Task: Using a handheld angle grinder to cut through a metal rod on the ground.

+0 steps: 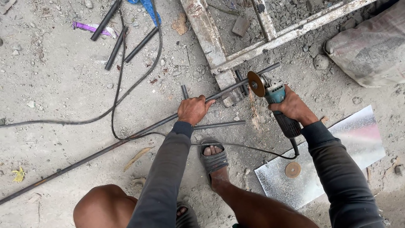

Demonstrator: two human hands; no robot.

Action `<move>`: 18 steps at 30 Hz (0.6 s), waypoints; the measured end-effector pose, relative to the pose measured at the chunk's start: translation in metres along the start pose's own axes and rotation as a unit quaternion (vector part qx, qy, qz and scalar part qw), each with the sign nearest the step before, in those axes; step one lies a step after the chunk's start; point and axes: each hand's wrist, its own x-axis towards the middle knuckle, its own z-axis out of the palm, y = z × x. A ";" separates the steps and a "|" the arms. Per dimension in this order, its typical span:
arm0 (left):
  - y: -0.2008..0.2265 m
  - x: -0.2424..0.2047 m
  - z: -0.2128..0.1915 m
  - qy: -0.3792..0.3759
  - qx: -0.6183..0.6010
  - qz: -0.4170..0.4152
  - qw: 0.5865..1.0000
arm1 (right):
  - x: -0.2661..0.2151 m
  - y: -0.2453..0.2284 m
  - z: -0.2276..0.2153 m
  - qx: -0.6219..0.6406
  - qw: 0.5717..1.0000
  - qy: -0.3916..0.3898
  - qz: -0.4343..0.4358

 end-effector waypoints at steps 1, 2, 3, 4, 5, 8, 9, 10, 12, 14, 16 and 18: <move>0.000 0.000 0.001 0.000 0.000 0.001 1.000 | -0.002 -0.003 0.000 0.000 1.000 0.001 0.000; -0.001 0.000 0.002 0.005 0.000 0.003 1.000 | -0.003 -0.007 -0.001 -0.001 1.000 -0.003 -0.002; -0.002 0.001 0.003 0.010 0.000 0.005 1.000 | -0.003 -0.011 -0.002 -0.003 1.000 -0.007 -0.003; -0.001 0.001 0.002 0.010 0.001 0.006 1.000 | -0.007 -0.015 -0.003 -0.003 1.000 -0.006 -0.003; -0.001 0.001 0.002 0.005 -0.001 0.003 1.000 | -0.010 -0.020 -0.005 -0.007 1.000 -0.017 0.002; -0.001 0.001 0.001 -0.005 -0.005 -0.002 1.000 | -0.014 -0.019 -0.005 -0.013 1.000 -0.028 0.005; -0.001 0.000 0.001 -0.010 -0.008 -0.002 1.000 | -0.014 -0.016 -0.004 -0.014 0.999 -0.029 0.003; 0.000 0.000 0.000 -0.009 -0.008 -0.003 1.000 | -0.014 -0.015 -0.004 -0.014 0.999 -0.029 0.003; 0.001 0.000 -0.001 -0.011 -0.006 -0.007 1.000 | -0.014 -0.014 -0.004 -0.021 0.999 -0.037 0.008; 0.001 -0.001 -0.001 -0.016 -0.007 -0.009 1.000 | -0.004 -0.004 -0.002 -0.017 0.999 -0.036 0.000; 0.002 -0.002 -0.002 -0.017 -0.006 -0.010 1.000 | -0.001 -0.002 -0.002 -0.012 0.999 -0.032 -0.011; 0.003 -0.002 -0.005 -0.016 -0.013 -0.005 1.000 | -0.004 -0.010 -0.004 -0.007 0.999 -0.035 0.002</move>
